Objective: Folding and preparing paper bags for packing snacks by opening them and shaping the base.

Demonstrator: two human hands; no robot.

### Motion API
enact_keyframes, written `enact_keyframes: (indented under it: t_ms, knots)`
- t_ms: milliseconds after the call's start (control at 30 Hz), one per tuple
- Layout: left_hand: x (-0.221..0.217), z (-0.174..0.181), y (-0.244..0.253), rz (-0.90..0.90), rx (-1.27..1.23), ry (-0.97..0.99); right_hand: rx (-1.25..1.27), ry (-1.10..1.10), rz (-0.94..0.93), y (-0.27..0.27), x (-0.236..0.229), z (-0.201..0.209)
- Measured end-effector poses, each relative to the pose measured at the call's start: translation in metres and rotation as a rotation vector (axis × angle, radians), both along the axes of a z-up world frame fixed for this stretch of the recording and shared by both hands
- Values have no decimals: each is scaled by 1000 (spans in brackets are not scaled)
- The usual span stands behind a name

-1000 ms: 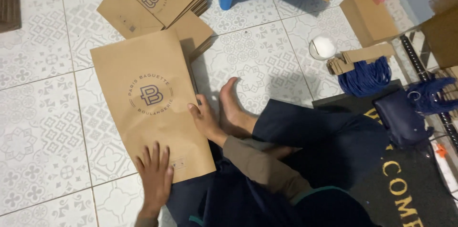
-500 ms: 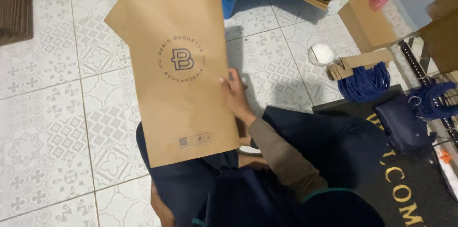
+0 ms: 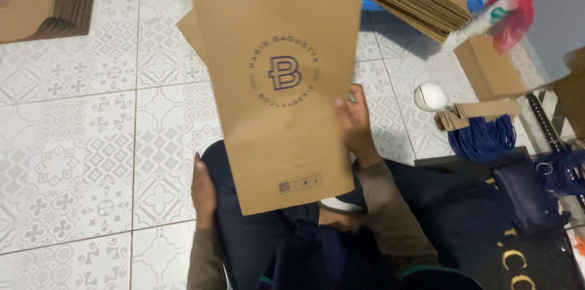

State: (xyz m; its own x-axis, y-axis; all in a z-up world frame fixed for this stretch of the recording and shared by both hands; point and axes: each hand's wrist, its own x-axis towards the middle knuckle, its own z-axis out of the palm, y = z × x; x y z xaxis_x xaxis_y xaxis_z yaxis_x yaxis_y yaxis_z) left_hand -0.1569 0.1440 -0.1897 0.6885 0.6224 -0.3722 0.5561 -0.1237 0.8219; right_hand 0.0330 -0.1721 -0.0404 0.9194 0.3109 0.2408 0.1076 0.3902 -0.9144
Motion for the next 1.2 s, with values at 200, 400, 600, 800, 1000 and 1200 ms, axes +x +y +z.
enact_keyframes:
  t_ms: [200, 400, 600, 800, 1000, 1200]
  knots:
    - [-11, 52, -66, -481, 906, -212, -30, -95, -156, -16, -1, 27]
    - [38, 70, -62, -610, 614, -678, -25, -107, -234, -64, -2, 23]
    - [107, 120, -44, -406, 183, -423, -56, -111, -372, -122, -12, 42]
    - [128, 211, -121, -856, -441, -831, -127, -85, -299, -123, -19, 40]
    - [126, 203, -134, -492, -462, -878, -242, -31, -271, -138, -16, 24]
    - [110, 226, -144, -348, -333, -750, -384, 24, -112, -122, -14, 23]
